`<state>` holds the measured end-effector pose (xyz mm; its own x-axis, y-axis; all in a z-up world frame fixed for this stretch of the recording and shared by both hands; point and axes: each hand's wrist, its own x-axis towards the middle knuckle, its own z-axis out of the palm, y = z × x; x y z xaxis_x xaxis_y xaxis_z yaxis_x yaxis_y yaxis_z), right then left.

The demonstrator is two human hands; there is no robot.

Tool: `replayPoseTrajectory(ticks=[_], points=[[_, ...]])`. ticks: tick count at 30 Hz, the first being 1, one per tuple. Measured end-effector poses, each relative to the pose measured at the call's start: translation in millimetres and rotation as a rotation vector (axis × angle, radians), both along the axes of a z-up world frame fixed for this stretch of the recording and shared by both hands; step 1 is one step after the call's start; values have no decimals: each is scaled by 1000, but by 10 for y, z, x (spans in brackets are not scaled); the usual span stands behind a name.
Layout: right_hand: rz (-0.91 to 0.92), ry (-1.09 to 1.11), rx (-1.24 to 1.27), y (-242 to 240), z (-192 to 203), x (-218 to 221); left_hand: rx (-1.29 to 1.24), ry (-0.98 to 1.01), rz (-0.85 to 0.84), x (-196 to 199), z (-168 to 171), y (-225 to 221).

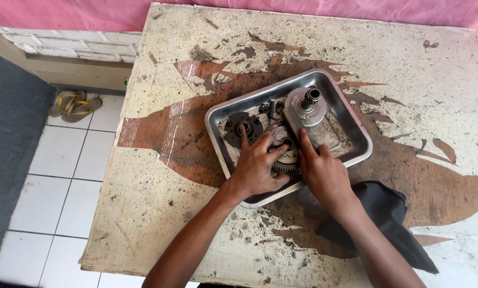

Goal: Cleaning and inspecting various mechanical engine gears and components inside a metal tray using a brush and a rag.

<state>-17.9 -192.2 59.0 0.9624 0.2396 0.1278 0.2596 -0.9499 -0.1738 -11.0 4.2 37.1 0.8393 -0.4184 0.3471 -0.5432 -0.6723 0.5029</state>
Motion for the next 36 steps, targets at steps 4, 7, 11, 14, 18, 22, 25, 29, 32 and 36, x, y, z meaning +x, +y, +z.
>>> replayPoseTrajectory(ticks=[4, 7, 11, 14, 18, 22, 25, 29, 32, 36], points=[[1, -4, -13, -89, -5, -436, -10, -16, 9, 16, -29, -22], [-49, 14, -48, -112, -53, -629, -25, 8, 3, 22, -33, -11], [-67, 17, -58, -93, -76, -217, -56, -86, 28, 11, -121, -37], [-56, -7, -35, -186, -128, 160, -52, -90, 34, -27, -77, -37], [25, 78, 171, -353, -28, 241, -43, -64, 46, -8, -72, -31], [52, 132, 288, -457, 192, -101, -62, -77, 44, -5, -116, -37], [41, 120, 169, -475, 262, -370, -67, -104, 53, 11, -136, -30], [-44, 182, 0, -332, 310, -623, -41, -49, 34, 71, -312, -36], [-36, 115, -80, -182, 294, -621, 6, -15, 10, 113, -389, -25], [-53, -141, -3, -12, 46, -362, 44, -24, 4, 102, -382, -23]])
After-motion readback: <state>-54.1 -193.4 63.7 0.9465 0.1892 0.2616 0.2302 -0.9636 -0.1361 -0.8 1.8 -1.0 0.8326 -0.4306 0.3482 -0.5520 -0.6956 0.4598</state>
